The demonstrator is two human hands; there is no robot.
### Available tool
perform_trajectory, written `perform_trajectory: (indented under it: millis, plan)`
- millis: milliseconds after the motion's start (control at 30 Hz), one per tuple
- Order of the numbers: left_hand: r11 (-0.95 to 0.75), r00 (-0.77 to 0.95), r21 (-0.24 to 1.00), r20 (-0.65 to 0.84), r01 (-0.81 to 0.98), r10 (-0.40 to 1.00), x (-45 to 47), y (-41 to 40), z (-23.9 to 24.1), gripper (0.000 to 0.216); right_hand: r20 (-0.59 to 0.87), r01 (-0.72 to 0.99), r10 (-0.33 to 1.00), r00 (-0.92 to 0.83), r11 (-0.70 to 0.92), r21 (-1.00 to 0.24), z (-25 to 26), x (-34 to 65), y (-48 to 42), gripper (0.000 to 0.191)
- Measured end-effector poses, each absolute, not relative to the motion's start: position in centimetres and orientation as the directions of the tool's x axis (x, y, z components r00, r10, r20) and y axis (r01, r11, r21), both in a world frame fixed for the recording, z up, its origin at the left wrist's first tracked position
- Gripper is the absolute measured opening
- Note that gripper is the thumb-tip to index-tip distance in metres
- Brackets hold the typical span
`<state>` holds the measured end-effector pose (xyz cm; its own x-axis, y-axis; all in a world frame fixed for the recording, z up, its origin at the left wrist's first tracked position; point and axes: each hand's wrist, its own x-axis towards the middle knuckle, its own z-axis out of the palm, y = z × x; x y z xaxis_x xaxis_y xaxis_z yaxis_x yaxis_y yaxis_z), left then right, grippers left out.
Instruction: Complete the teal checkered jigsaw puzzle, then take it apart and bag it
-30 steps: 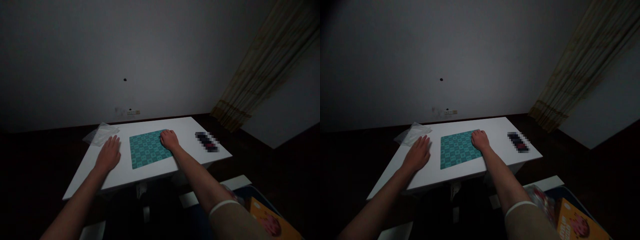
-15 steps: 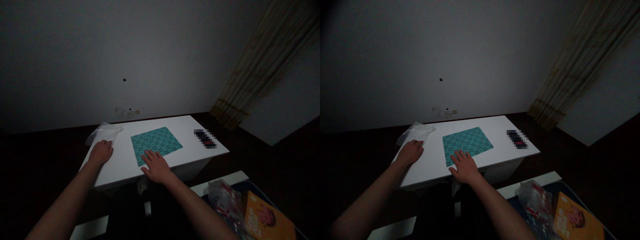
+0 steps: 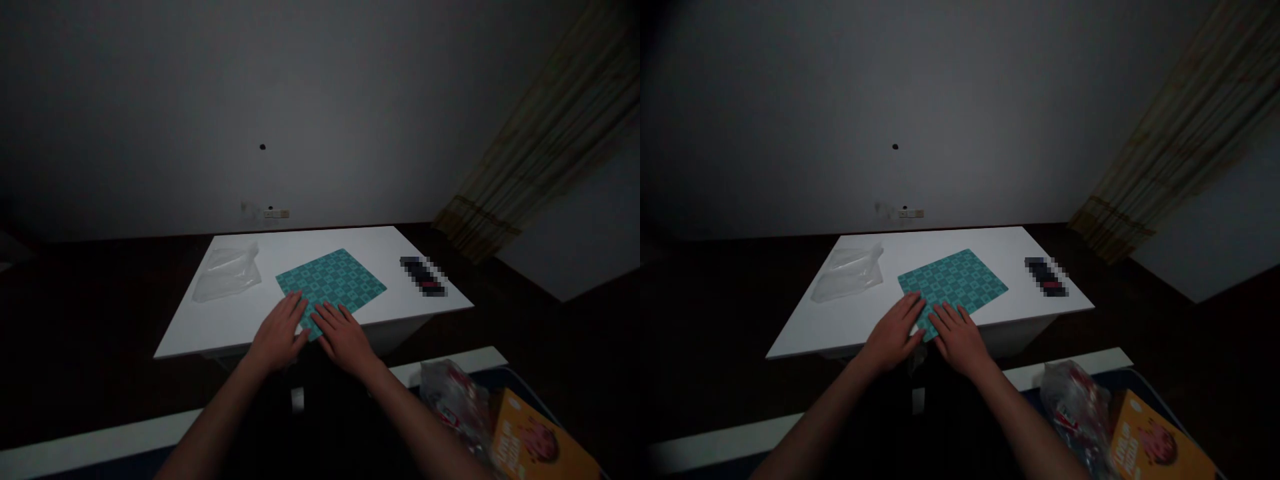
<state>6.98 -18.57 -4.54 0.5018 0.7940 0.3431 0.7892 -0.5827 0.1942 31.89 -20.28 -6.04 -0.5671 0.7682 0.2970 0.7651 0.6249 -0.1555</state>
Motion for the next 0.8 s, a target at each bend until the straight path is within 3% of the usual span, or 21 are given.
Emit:
perform_trajectory:
  millis: [167, 400, 600, 800]
  plan:
    - [-0.615, 0.574, 0.190, 0.232, 0.765, 0.785, 9.4, -20.4, -5.1, 0.067, 0.361, 0.770, 0.774, -0.521, 0.608, -0.193, -6.9, 33.3, -21.2, 0.071]
    - [-0.584, 0.544, 0.182, 0.227, 0.791, 0.808, 10.4, -20.8, -4.7, 0.072, 0.410, 0.788, 0.783, -0.467, 0.579, -0.207, -7.6, 33.0, -21.6, 0.078]
    - [-0.524, 0.493, 0.159, 0.198, 0.837, 0.847, 11.5, -20.2, -4.6, 0.073, 0.471, 0.710, 0.675, -0.568, 0.691, -0.136, -8.2, 33.7, -20.5, 0.063]
    - [-0.466, 0.443, 0.152, 0.163, 0.871, 0.882, 12.9, -18.3, -4.6, 0.074, 0.356, 0.679, 0.687, -0.633, 0.714, -0.171, -6.4, 35.0, -18.1, 0.059]
